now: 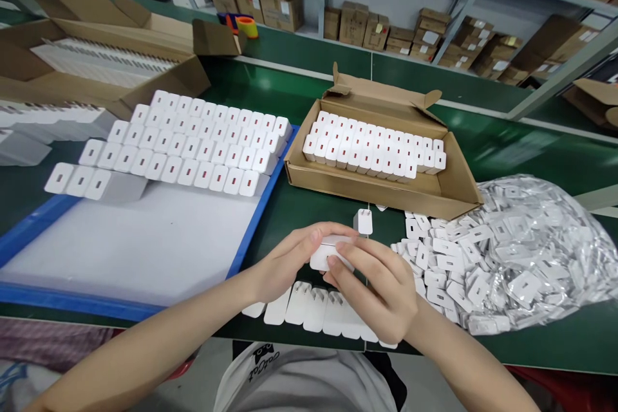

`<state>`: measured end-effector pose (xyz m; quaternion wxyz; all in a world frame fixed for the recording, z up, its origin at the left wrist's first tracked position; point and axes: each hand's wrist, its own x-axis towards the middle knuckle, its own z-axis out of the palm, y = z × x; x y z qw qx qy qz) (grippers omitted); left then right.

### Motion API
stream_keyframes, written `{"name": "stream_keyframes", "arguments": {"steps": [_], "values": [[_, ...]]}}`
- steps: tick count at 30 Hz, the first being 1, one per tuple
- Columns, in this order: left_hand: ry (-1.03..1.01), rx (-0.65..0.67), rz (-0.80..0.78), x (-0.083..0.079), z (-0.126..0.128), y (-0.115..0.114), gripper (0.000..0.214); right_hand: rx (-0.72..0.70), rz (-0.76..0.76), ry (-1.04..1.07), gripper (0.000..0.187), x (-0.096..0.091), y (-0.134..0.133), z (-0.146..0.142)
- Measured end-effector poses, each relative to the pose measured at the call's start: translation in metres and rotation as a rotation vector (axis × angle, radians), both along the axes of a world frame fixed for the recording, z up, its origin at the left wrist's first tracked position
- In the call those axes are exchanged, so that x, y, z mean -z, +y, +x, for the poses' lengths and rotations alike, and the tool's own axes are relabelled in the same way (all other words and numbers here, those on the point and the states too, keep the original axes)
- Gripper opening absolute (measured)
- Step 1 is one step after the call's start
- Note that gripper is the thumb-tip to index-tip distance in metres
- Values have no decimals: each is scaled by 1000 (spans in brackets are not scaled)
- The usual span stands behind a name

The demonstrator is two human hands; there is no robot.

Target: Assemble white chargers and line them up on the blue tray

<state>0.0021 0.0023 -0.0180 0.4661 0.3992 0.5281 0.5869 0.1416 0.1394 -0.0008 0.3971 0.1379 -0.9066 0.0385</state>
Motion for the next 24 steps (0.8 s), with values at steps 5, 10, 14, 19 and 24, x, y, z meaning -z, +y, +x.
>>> {"name": "stream_keyframes", "arguments": {"steps": [5,10,14,19,24], "values": [[9,-49,-28,2,0,2,56,-48,-30,-62,18,-5,-1,-4],[-3,-45,-49,1,1,3,54,-51,-64,-162,19,-5,-2,0],[5,-42,-91,-1,2,2,55,-42,-43,-156,24,2,-2,6],[60,-12,-117,-1,1,2,59,-33,-70,-141,21,1,-2,6],[27,-12,-106,0,1,2,61,-38,-34,-126,21,-4,-2,3]]}}
